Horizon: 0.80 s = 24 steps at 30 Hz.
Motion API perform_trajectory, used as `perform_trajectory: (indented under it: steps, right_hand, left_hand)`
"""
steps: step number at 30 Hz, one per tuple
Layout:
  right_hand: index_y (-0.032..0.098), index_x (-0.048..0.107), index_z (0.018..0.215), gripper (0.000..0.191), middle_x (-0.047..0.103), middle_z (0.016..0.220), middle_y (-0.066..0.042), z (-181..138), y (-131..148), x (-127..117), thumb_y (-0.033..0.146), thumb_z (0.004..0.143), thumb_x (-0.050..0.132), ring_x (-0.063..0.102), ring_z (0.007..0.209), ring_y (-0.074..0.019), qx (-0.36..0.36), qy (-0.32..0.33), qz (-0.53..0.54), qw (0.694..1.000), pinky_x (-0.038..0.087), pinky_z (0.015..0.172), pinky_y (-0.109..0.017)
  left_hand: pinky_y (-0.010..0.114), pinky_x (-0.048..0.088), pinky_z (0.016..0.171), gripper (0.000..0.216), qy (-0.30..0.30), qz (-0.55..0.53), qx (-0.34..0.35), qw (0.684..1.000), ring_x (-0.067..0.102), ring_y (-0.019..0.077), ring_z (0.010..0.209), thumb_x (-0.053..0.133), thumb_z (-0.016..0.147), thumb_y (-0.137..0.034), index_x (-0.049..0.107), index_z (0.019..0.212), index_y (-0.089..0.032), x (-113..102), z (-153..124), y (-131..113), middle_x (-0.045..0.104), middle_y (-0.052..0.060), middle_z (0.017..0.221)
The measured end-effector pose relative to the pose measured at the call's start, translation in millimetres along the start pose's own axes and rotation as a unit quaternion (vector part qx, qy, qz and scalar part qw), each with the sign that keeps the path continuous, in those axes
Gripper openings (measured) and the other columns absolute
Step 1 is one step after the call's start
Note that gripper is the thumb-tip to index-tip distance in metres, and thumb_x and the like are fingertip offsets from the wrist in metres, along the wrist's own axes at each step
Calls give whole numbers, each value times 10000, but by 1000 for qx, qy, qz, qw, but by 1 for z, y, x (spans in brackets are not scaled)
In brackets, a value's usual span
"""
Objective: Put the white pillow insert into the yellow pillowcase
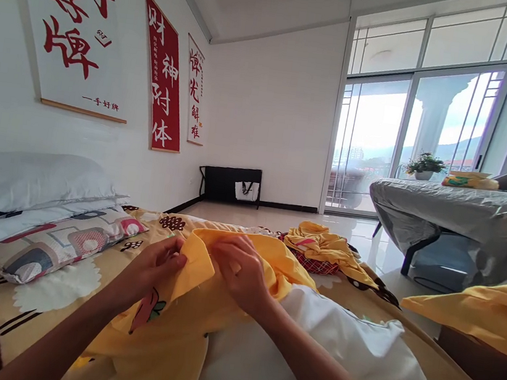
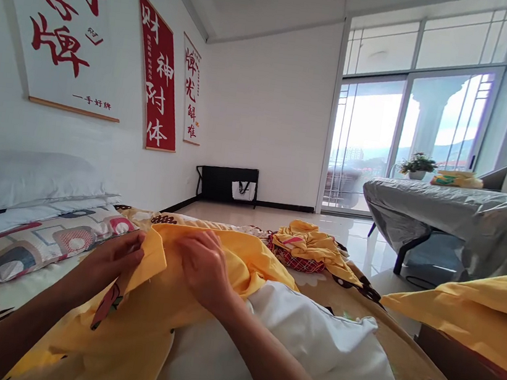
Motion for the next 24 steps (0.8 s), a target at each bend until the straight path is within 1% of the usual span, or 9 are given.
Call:
perform_trajectory:
  steps: [2,4,7,9,12,14,17,20,24]
  right_hand:
    - [188,592,1201,383,614,1146,-99,8,-9,-8,237,821,586,517,1061,-215,4,-25,-90,996,356,953,-391]
    - [189,528,1263,488,624,1095,-86,16,-25,-6,323,804,621,525,1017,-215,49,31,-126,990,343,932,-390]
    - [179,620,864,267,572,686,6,18,-47,5,427,871,522,484,681,-138,116,150,-102,977,357,699,-266]
    - [175,535,676,359,491,600,24,17,-50,5,422,918,437,407,594,-110,113,153,-86,978,307,614,-236]
    - [186,530,741,306,513,634,25,19,-46,-7,377,942,401,405,594,-105,84,87,-82,989,295,629,-232]
    - [187,528,731,293,510,635,18,23,-41,-12,360,935,407,401,597,-111,77,75,-104,989,288,634,-240]
    - [180,521,685,294,498,646,8,33,-28,-5,399,878,489,403,620,-117,83,121,-104,984,288,625,-242]
    - [183,571,809,223,532,705,15,44,-12,12,398,769,608,411,636,-110,123,163,-28,979,296,593,-222]
    - [174,443,636,165,407,605,45,54,0,33,260,692,572,309,589,-82,154,157,59,974,237,515,-206]
  left_hand:
    - [213,391,697,217,-46,55,65,995,471,152,768,624,809,-408,599,843,-195,-10,0,-13,523,19,799]
    - [209,381,713,220,-91,91,109,986,462,150,774,625,809,-412,621,851,-196,-18,-2,-23,542,25,821]
    - [196,373,642,209,-124,70,99,985,463,135,719,681,764,-387,613,826,-199,-25,-1,-26,535,7,757]
    - [184,370,600,239,-139,29,74,987,480,124,692,721,726,-374,580,812,-201,-29,0,-23,532,-9,731]
    - [175,381,575,297,-143,-35,38,988,511,109,669,740,706,-365,518,828,-212,-29,4,-20,561,-25,777]
    - [167,370,533,326,-132,-69,18,989,501,90,614,742,698,-360,483,831,-213,-26,7,-19,570,-34,800]
    - [154,346,477,368,-130,-97,-2,987,476,63,536,753,680,-348,445,827,-211,-21,13,-18,569,-45,799]
    - [154,373,468,405,-119,-128,-12,985,480,51,506,769,660,-325,430,856,-222,-17,18,-16,566,-58,815]
    - [158,415,475,455,-88,-164,-19,982,529,71,558,798,621,-300,429,878,-230,-15,19,-16,565,-52,834]
Point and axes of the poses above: each hand's wrist, its own z-axis towards the middle knuckle, its own x-axis out of the palm, y = z × x, the point moved 7 cm from there along z, towards the middle knuckle
